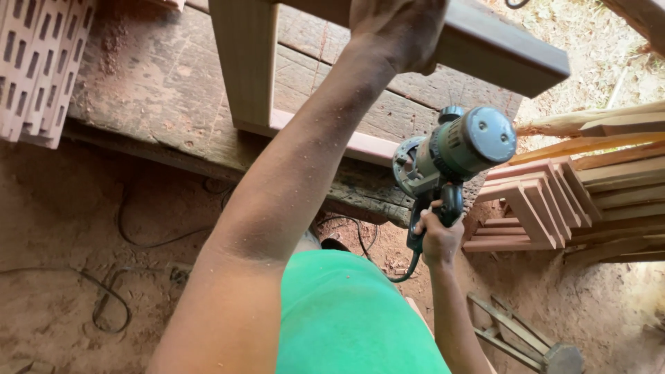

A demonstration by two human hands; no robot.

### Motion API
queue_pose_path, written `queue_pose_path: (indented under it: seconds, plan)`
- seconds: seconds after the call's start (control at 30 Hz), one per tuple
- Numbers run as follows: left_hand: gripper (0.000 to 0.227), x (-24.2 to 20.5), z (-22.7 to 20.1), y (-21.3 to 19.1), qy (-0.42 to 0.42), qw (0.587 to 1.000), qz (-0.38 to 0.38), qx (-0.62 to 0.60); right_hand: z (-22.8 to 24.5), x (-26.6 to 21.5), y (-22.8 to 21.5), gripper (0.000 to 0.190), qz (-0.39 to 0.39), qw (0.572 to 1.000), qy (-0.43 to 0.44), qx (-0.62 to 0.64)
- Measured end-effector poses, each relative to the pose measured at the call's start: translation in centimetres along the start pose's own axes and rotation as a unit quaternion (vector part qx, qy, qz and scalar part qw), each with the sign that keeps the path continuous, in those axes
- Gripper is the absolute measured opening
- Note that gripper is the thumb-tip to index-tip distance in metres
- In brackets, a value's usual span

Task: Using a handheld power router to shape the edges of wooden frame components on a workbench.

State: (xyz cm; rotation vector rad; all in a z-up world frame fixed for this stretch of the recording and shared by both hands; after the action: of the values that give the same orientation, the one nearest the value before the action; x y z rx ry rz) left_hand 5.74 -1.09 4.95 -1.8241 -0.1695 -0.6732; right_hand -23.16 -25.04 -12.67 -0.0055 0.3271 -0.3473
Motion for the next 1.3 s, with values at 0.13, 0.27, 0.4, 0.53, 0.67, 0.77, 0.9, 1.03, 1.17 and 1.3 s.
queue_pose_path:
  seconds: [0.13, 0.27, 0.4, 0.53, 0.67, 0.77, 0.9, 1.03, 1.17, 1.3]
  plan:
    - [0.014, 0.6, -0.2, -1.5, 0.02, 0.999, 0.024, 0.033, 0.8, -2.5, -1.4, 0.036, -0.039, 0.999, 0.015, -0.021]
    - [0.011, 0.6, -0.3, -1.8, 0.074, 0.991, -0.046, 0.103, 0.7, -5.4, -4.8, 0.038, -0.079, 0.996, 0.022, -0.045]
    - [0.036, 1.3, -0.2, -0.4, 0.081, 0.99, 0.004, 0.111, -1.0, -7.2, -7.3, 0.034, -0.12, 0.989, 0.053, -0.064]
    - [0.035, 2.4, 0.2, -0.3, 0.064, 0.988, 0.093, 0.11, -3.1, -7.6, -8.2, 0.031, -0.138, 0.986, 0.078, -0.054]
    - [0.056, 3.5, 0.7, 0.8, 0.074, 0.983, 0.126, 0.115, -5.1, -6.8, -9.5, 0.021, -0.145, 0.98, 0.131, -0.043]
    - [0.055, 4.3, 0.9, 1.4, 0.077, 0.989, 0.074, 0.097, -3.8, -6.2, -8.6, 0.018, -0.144, 0.973, 0.17, -0.061]
    - [0.037, 4.5, 2.1, 4.8, 0.114, 0.989, 0.024, 0.086, -3.4, -6.2, -8.0, 0.025, -0.155, 0.954, 0.229, -0.117]
    - [0.035, 5.7, 4.0, 10.1, 0.105, 0.981, 0.097, 0.133, -4.4, -6.3, -6.9, 0.028, -0.145, 0.961, 0.236, -0.003]
    - [0.033, 6.6, 4.8, 12.6, 0.105, 0.974, 0.137, 0.147, -4.2, -6.9, -7.2, 0.019, -0.183, 0.954, 0.238, 0.017]
    - [0.03, 6.7, 4.7, 12.8, 0.111, 0.978, 0.119, 0.131, -4.5, -7.0, -7.1, 0.026, -0.183, 0.955, 0.232, 0.03]
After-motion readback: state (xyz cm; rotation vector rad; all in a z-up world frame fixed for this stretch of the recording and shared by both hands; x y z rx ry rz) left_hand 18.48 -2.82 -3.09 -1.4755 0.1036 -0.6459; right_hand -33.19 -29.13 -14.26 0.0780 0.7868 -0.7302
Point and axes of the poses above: each hand's wrist, its own x-axis towards the middle knuckle, its own y-axis out of the palm, z = x × y, the point moved 8 cm from there along x, towards the middle knuckle, and after that the axes turned 5 degrees about x, right-handed, at the moved point
